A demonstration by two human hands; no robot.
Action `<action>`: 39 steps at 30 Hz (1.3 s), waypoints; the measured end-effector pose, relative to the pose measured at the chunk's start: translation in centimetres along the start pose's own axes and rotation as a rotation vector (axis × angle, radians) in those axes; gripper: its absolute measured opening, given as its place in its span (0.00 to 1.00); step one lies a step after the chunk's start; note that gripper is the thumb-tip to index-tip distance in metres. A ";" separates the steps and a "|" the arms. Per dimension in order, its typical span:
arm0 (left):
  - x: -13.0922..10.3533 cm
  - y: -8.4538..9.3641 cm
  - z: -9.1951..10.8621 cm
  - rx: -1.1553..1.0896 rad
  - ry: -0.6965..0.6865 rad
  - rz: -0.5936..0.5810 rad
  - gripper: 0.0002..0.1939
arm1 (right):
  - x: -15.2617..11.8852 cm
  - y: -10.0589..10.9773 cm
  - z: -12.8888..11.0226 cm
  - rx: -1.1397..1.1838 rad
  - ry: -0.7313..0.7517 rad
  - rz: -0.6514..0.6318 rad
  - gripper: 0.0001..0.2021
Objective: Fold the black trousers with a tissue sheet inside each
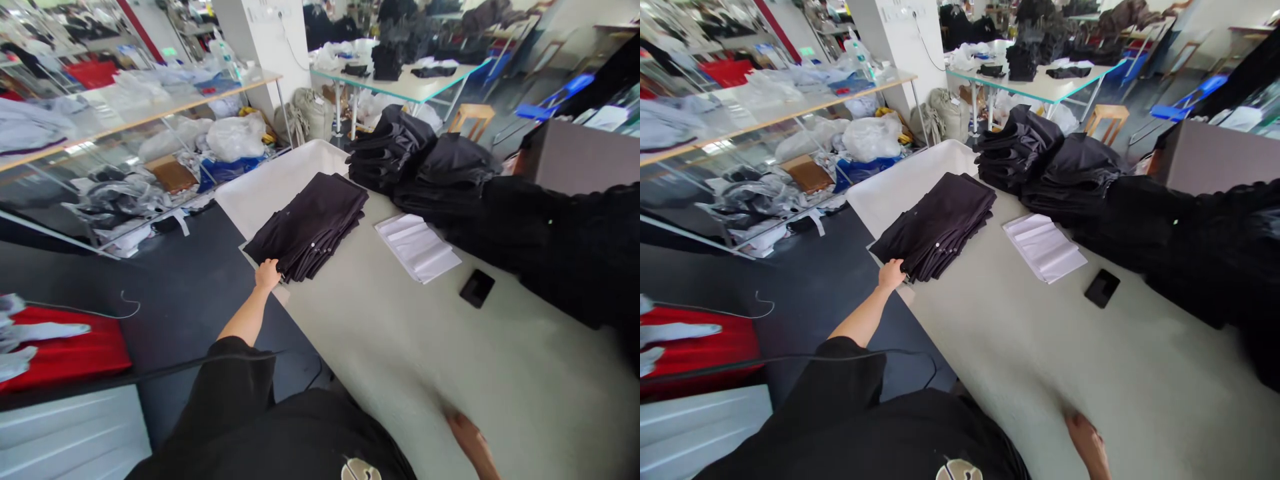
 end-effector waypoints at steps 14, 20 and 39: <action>-20.4 21.4 18.8 -0.301 -0.566 0.029 0.11 | -3.9 1.4 -1.9 0.469 0.061 0.023 0.11; -39.3 8.2 38.0 -0.711 -0.776 -0.482 0.25 | -11.3 1.5 -5.2 1.509 0.259 -0.271 0.28; -45.0 -1.2 43.4 -0.790 -0.670 -0.611 0.17 | -17.9 2.8 -2.8 1.955 0.172 -0.258 0.27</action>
Point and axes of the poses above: each hand's wrist, its own x-axis towards the middle knuckle, its own y-axis out of the back of the hand, z = x × y, the point moved 7 cm from there along x, towards the middle knuckle, and after that the axes turned 3 degrees about y, right-handed, at the moved point
